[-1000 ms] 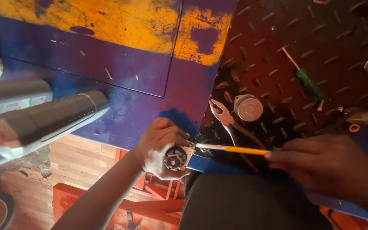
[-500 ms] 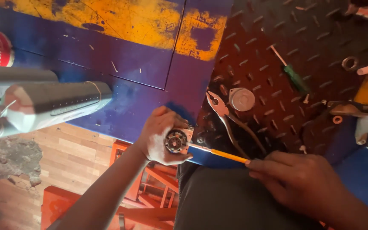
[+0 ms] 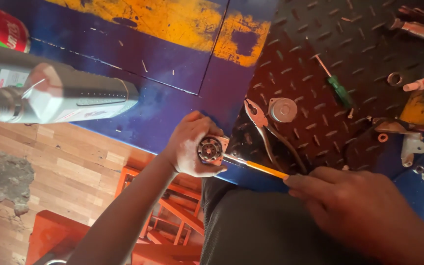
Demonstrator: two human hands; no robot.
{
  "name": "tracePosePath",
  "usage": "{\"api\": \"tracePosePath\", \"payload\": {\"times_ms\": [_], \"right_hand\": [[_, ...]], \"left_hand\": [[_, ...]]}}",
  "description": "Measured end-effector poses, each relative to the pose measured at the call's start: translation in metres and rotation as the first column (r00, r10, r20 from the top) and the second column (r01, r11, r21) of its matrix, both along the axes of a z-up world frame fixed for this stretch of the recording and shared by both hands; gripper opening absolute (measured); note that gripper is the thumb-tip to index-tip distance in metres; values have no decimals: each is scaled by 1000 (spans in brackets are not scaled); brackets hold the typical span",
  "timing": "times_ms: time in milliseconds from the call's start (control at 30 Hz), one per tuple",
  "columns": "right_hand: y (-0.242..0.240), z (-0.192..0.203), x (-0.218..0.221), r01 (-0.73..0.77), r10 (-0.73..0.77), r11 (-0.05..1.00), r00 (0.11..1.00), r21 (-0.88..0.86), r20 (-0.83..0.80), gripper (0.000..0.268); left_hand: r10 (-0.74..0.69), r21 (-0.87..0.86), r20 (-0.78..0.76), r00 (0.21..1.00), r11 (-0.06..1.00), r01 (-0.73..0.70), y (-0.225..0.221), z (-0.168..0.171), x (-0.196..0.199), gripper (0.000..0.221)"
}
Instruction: Disassembling and inspecting mechanical components of a motorcycle braking system.
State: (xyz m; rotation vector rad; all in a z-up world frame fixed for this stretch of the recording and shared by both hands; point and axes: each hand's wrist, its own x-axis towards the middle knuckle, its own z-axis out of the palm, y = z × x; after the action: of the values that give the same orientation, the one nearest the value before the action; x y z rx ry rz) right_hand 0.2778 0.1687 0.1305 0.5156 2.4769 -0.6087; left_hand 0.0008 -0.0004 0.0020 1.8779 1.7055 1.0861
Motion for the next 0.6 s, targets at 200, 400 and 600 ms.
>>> {"api": "tracePosePath", "payload": {"times_ms": [200, 400, 600], "right_hand": [[-4, 49, -55, -100, 84, 995, 899, 15, 429, 29], [-13, 74, -91, -247, 185, 969, 769, 17, 612, 29], [-17, 74, -87, -357, 248, 929, 799, 100, 548, 35]], "left_hand": [[2, 16, 18, 1000, 1000, -2, 1, 0, 0, 62], [-1, 42, 21, 1000, 999, 0, 0, -4, -1, 62], [2, 63, 6, 1000, 998, -2, -3, -8, -2, 61]]}}
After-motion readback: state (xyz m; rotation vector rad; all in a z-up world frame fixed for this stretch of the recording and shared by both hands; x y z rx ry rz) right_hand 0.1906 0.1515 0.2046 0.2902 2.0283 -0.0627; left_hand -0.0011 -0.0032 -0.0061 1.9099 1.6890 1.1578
